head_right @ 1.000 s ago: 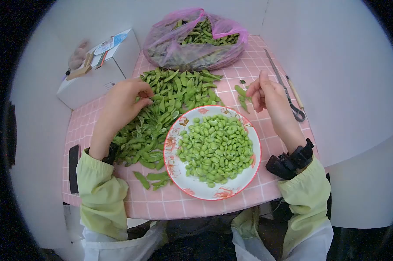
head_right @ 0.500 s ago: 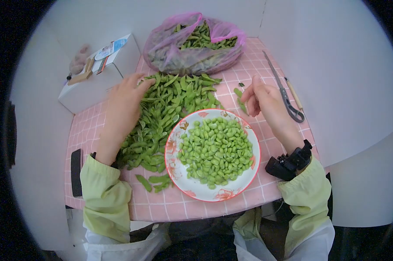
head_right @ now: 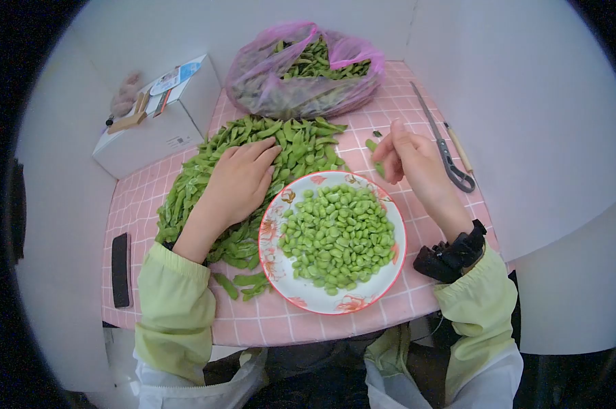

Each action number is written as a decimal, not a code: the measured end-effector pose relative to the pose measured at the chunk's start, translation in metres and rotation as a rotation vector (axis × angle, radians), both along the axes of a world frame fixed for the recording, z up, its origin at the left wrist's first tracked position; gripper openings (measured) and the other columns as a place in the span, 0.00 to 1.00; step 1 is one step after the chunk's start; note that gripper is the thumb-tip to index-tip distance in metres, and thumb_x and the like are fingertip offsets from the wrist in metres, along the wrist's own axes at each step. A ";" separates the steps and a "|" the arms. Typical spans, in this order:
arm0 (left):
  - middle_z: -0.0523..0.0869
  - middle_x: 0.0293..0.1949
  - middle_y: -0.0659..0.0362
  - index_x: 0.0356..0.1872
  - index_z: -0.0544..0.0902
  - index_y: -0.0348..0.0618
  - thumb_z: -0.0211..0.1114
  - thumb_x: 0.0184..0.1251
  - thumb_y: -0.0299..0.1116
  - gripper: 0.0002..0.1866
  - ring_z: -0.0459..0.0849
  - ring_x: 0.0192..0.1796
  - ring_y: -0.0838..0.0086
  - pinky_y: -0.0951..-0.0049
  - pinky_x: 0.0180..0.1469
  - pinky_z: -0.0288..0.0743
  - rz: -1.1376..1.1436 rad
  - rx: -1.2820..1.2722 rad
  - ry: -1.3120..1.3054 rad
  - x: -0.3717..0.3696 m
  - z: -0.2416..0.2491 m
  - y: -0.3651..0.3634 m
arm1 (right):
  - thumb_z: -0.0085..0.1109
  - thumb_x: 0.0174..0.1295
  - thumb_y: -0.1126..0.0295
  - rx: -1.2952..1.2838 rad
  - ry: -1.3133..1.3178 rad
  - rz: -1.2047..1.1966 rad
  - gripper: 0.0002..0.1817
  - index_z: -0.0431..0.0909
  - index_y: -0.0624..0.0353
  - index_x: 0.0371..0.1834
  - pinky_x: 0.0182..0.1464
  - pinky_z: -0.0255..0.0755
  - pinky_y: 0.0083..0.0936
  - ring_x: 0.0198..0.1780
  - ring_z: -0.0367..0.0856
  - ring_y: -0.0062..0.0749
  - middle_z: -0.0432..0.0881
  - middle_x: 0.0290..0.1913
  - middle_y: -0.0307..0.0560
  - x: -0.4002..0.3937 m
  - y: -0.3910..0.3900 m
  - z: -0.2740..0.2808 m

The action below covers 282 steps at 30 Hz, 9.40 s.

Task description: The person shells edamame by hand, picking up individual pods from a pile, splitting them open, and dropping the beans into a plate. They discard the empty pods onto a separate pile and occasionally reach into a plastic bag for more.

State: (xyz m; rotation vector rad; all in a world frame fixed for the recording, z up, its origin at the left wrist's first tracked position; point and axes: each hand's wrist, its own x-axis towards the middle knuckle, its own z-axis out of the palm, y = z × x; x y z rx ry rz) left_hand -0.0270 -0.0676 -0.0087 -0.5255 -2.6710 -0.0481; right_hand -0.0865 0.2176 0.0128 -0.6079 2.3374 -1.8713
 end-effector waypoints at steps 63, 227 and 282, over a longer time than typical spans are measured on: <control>0.84 0.36 0.64 0.29 0.78 0.45 0.66 0.43 0.30 0.09 0.77 0.31 0.73 0.72 0.32 0.67 -0.396 0.291 0.697 0.043 0.011 0.067 | 0.50 0.71 0.58 0.077 -0.183 0.533 0.16 0.75 0.62 0.43 0.42 0.69 0.17 0.37 0.72 0.17 0.76 0.35 0.35 0.045 -0.011 0.019; 0.68 0.18 0.67 0.37 0.76 0.38 0.59 0.68 0.32 0.07 0.64 0.22 0.86 0.79 0.24 0.57 -0.278 1.049 -0.343 0.033 0.001 0.063 | 0.65 0.59 0.74 0.089 -0.043 0.280 0.12 0.80 0.67 0.45 0.40 0.75 0.16 0.38 0.81 0.18 0.83 0.34 0.41 0.035 -0.018 0.005; 0.69 0.21 0.71 0.29 0.74 0.41 0.51 0.75 0.39 0.15 0.62 0.24 0.89 0.83 0.25 0.55 -0.628 1.340 -0.912 0.036 0.012 0.060 | 0.62 0.44 0.83 0.314 0.788 0.507 0.09 0.79 0.63 0.31 0.29 0.68 0.32 0.28 0.76 0.44 0.77 0.25 0.47 0.042 -0.018 0.019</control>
